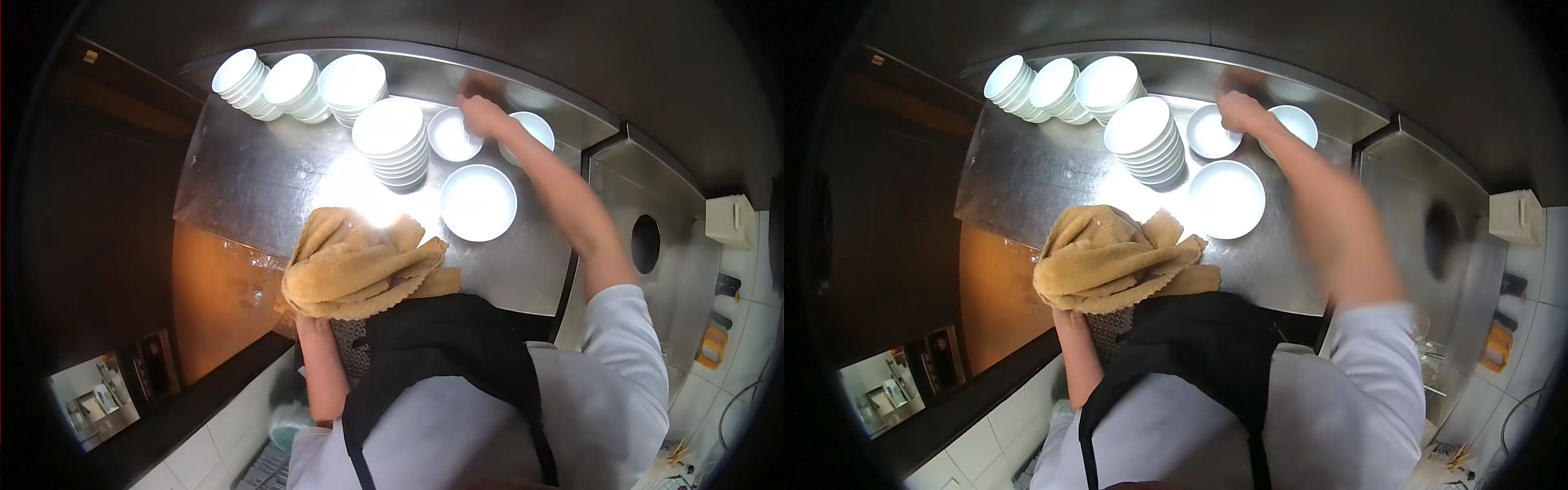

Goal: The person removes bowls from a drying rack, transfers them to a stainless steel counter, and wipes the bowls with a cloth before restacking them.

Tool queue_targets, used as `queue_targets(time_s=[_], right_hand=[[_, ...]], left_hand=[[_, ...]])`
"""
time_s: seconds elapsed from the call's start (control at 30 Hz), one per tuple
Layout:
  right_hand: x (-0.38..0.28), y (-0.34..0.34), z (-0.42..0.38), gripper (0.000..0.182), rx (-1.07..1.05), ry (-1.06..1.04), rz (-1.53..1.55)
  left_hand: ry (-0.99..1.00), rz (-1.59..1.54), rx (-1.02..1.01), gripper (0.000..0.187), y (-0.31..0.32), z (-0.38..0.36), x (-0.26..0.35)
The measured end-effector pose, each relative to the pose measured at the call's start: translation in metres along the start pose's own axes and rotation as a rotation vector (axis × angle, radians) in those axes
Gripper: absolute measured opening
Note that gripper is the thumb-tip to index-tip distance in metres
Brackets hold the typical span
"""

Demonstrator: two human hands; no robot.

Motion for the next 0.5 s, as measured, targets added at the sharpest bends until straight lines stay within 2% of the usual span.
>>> queue_targets(time_s=[0.03,0.13,0.23,0.3,0.37,0.4,0.43,0.47,0.5], right_hand=[[0.000,-0.006,-0.001,0.031,-0.026,0.016,0.088],[-0.009,-0.036,-0.025,0.028,0.162,-0.006,0.116],[-0.020,-0.079,-0.069,0.027,0.349,-0.130,0.342],[-0.048,-0.111,-0.110,0.032,0.361,-0.053,0.498],[-0.079,-0.135,-0.146,0.036,0.387,-0.126,0.552],[-0.097,-0.139,-0.161,0.036,0.361,-0.192,0.497],[-0.114,-0.138,-0.170,0.036,0.338,-0.262,0.442],[-0.131,-0.129,-0.177,0.035,0.301,-0.375,0.395],[-0.147,-0.119,-0.183,0.035,0.266,-0.483,0.348]], left_hand=[[0.011,0.001,-0.002,0.058,0.000,0.000,-0.004],[0.035,0.011,0.000,0.061,0.004,-0.001,-0.012],[0.080,0.027,0.018,0.064,0.019,-0.002,-0.010],[0.142,0.068,0.039,0.066,0.045,-0.006,-0.004],[0.260,0.221,0.016,0.068,0.086,-0.012,0.003],[0.343,0.415,-0.040,0.070,0.105,-0.014,0.011],[0.540,0.955,-0.140,0.079,0.135,-0.011,0.022],[0.828,1.434,-0.153,0.089,0.165,-0.008,0.033],[0.759,1.588,-0.250,0.086,0.187,-0.004,0.035]])
Point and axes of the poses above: each hand's wrist, its own z-axis towards the middle knuckle, its own y-axis out of the palm, x = y × z, the point moved 2 cm from there along z, towards the middle knuckle, and after that the axes turned 6 degrees about z, right-handed, at the moved point
